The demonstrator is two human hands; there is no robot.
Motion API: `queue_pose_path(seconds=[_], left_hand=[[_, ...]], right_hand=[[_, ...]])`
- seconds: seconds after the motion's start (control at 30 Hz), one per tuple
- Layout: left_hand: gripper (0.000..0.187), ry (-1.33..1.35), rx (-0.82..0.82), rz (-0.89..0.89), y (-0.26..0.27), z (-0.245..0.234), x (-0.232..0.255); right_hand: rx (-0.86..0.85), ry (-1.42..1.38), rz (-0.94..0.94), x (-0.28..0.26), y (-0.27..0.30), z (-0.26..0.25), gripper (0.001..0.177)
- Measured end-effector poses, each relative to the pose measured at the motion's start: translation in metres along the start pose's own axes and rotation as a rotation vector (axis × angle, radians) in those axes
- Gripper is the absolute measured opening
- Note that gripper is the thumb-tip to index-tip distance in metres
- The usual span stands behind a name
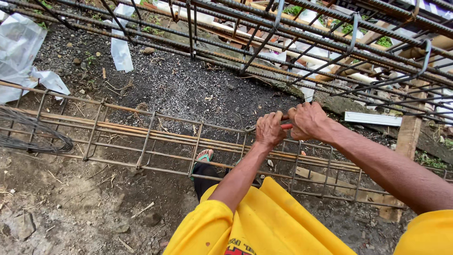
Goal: The person uses pliers to twist and secure wire ties around the intersections of a rebar grid. The person repeatedly picks up wire, wraps it around the bars, and twists it tight to fasten the structure.
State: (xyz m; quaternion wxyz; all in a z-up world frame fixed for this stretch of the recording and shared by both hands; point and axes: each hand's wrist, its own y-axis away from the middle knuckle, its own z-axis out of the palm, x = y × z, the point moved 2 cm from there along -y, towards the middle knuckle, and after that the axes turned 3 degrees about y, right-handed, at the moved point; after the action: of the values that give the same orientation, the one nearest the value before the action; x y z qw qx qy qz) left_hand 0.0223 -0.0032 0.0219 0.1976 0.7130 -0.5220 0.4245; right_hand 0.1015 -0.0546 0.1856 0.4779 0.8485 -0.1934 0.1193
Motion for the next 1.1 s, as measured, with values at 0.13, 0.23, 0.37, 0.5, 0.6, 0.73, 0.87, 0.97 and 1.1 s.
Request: queue_pose_path(seconds=[0.13, 0.23, 0.37, 0.5, 0.6, 0.73, 0.87, 0.97, 1.1], left_hand=[[0.028, -0.011, -0.106, 0.006, 0.0, -0.014, 0.009], [0.02, -0.011, -0.171, 0.069, 0.0, -0.021, 0.016], [0.012, -0.065, -0.217, 0.119, 0.007, 0.015, 0.002], [0.012, -0.068, -0.319, 0.161, 0.011, 0.009, 0.01], [0.019, -0.025, -0.48, 0.185, 0.018, -0.022, 0.035], [0.012, 0.002, -0.631, 0.36, 0.053, -0.054, 0.026], [0.028, -0.199, -0.521, 0.674, 0.086, -0.103, -0.011], [0.027, -0.12, -0.401, 0.74, 0.101, -0.157, -0.021], [0.026, -0.199, -0.506, 0.755, 0.107, -0.208, -0.033]], right_hand=[[0.11, -0.036, 0.054, -0.003, -0.008, 0.038, 0.04], [0.054, -0.15, 0.1, -0.01, -0.005, 0.046, 0.039], [0.0, -0.172, 0.142, -0.016, 0.006, 0.044, 0.039], [-0.053, -0.4, 0.155, -0.012, 0.012, 0.075, 0.039], [-0.122, -0.51, 0.152, -0.013, 0.033, 0.089, 0.038], [-0.236, -0.853, 0.152, -0.035, 0.082, 0.054, 0.034], [-0.257, -1.354, 0.086, -0.098, 0.065, 0.158, 0.049], [-0.338, -1.357, -0.001, -0.117, 0.119, 0.001, 0.036], [-0.477, -1.367, 0.002, -0.169, 0.094, -0.018, 0.053]])
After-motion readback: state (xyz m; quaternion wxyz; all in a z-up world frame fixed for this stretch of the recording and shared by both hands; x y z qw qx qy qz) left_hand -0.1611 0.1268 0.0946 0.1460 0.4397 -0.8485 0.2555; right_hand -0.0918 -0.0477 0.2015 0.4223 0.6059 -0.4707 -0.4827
